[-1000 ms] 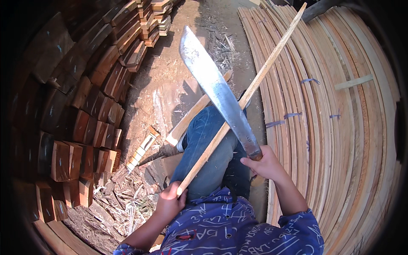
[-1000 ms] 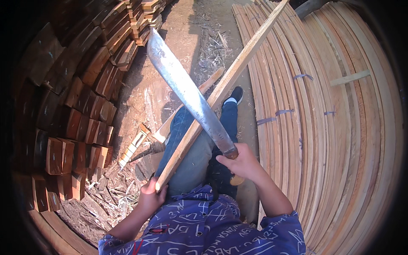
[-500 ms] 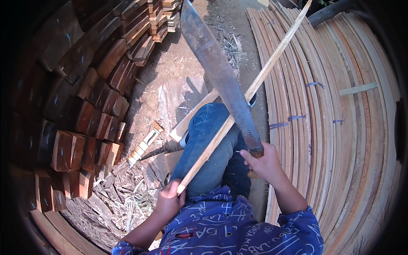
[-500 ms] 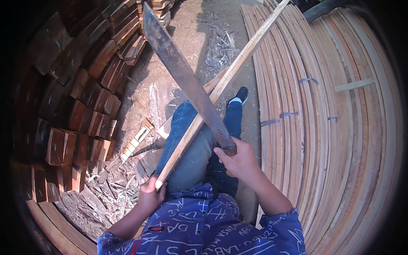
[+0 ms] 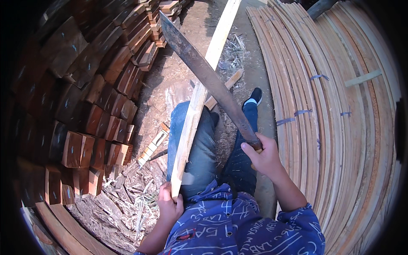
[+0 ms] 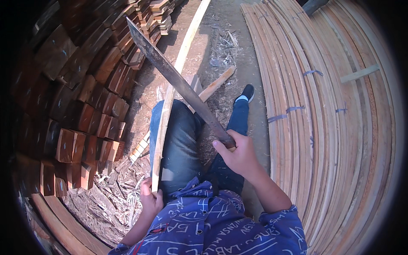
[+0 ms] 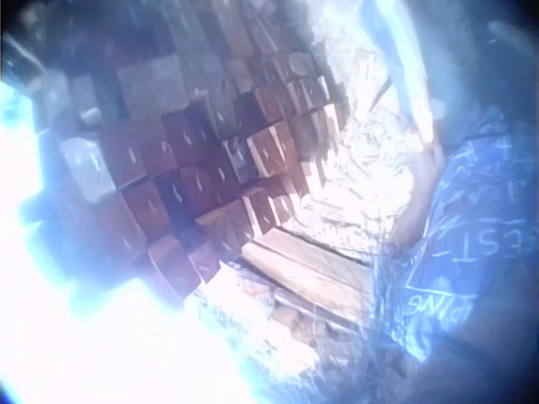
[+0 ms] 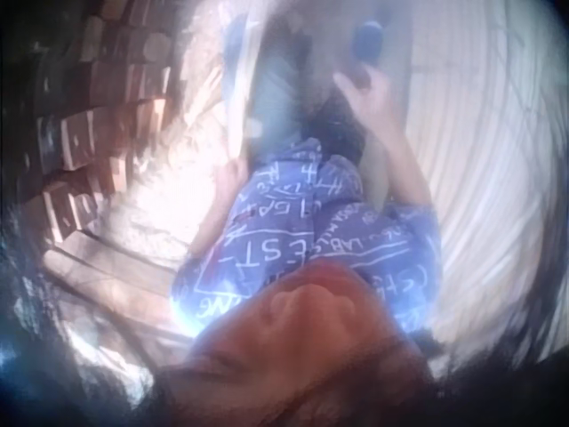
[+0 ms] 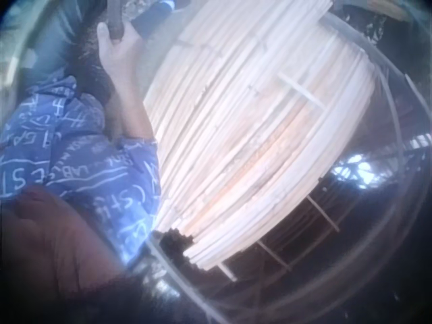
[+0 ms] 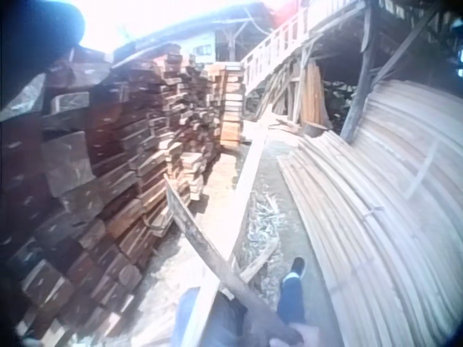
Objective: The person sits on the ground and uses a large curved blade to shave and shape a long, thin piece of wood. They hold the wood with one hand and repeatedly draw the blade along its length to remove thin shavings.
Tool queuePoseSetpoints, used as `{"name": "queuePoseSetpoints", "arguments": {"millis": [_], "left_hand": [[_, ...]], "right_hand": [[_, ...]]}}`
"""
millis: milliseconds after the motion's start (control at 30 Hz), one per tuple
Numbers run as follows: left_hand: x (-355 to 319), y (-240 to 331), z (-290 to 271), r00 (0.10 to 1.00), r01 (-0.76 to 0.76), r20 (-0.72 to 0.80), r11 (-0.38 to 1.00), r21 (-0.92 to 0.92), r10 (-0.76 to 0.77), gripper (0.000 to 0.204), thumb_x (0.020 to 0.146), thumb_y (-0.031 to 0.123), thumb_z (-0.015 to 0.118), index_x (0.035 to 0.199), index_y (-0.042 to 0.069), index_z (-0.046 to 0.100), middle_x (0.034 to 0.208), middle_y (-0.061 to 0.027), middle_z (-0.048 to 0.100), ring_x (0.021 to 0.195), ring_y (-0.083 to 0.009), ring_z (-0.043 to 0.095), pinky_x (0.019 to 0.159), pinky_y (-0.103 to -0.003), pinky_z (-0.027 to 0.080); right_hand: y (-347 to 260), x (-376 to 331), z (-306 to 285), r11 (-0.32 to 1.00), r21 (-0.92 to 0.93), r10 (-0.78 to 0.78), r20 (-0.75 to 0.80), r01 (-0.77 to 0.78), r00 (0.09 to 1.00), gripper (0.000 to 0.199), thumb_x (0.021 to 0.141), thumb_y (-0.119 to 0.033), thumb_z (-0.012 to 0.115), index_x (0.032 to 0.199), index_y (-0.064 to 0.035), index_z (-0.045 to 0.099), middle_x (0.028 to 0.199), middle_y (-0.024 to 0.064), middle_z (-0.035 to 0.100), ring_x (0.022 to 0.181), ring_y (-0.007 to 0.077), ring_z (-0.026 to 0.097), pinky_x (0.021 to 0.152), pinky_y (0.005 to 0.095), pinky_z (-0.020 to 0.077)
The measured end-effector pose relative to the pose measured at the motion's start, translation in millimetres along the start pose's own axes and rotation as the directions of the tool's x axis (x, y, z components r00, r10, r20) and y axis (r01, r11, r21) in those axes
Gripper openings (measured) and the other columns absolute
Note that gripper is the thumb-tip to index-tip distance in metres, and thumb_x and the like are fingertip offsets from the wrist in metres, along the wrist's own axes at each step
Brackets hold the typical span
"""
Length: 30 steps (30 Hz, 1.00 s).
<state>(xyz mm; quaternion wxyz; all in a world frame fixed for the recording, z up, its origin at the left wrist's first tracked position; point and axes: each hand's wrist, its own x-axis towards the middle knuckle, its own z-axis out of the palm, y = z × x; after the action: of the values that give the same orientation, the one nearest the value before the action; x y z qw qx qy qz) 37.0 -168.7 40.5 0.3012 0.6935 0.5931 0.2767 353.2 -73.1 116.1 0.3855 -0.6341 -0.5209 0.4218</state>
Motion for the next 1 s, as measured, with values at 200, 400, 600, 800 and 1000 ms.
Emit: {"name": "queuePoseSetpoints", "arguments": {"millis": [200,400,600,800,1000], "left_hand": [[-14,7,10,0.930,0.270,-0.158,0.907,-0.325,-0.333,0.056,0.068,0.002,0.068,0.118,0.001,0.042,0.112,-0.0221,0.051,0.103,-0.0335,0.056,0.093,-0.040,0.044],[-7,19,-14,0.846,0.533,-0.055,0.842,0.088,-0.530,0.068,0.062,0.015,0.073,0.123,0.002,0.046,0.101,-0.0222,0.064,0.096,-0.0392,0.064,0.085,-0.044,0.051],[29,7,-44,0.943,0.327,-0.095,0.940,0.098,-0.318,0.062,0.060,0.016,0.071,0.116,-0.002,0.049,0.089,-0.0223,0.065,0.079,-0.0404,0.067,0.074,-0.045,0.055],[58,-20,-63,0.971,0.214,0.059,0.948,0.238,-0.234,0.061,0.058,0.018,0.072,0.111,-0.001,0.048,0.086,-0.0232,0.064,0.072,-0.0424,0.067,0.068,-0.047,0.056],[73,-29,-37,0.882,0.338,0.301,0.932,0.129,-0.361,0.066,0.060,0.022,0.075,0.115,-0.001,0.045,0.088,-0.0261,0.065,0.081,-0.0443,0.066,0.076,-0.049,0.054]], "right_hand": [[0,18,8,0.991,-0.043,-0.122,0.128,0.129,0.984,0.022,0.089,-0.017,0.066,0.090,0.0047,0.062,0.062,0.0114,0.058,0.054,0.0162,0.057,0.053,0.0309,0.0432],[5,42,27,0.952,-0.149,-0.227,0.236,0.266,0.945,0.022,0.087,-0.018,0.069,0.091,0.0004,0.059,0.067,0.0127,0.060,0.058,0.0277,0.062,0.055,0.0357,0.0468],[13,68,33,0.815,-0.380,-0.312,0.349,0.438,0.884,0.031,0.076,-0.015,0.073,0.094,-0.0052,0.051,0.074,0.0115,0.060,0.070,0.0322,0.065,0.061,0.0422,0.0496],[34,81,45,0.772,-0.439,-0.339,0.327,0.460,0.882,0.034,0.067,-0.015,0.073,0.091,-0.0061,0.053,0.074,0.0105,0.061,0.070,0.0324,0.065,0.062,0.0439,0.0502],[23,84,50,0.798,-0.529,-0.247,0.149,0.289,0.957,0.024,0.068,-0.021,0.074,0.077,-0.0044,0.059,0.069,0.0120,0.062,0.067,0.0327,0.065,0.061,0.0448,0.0513]]}}
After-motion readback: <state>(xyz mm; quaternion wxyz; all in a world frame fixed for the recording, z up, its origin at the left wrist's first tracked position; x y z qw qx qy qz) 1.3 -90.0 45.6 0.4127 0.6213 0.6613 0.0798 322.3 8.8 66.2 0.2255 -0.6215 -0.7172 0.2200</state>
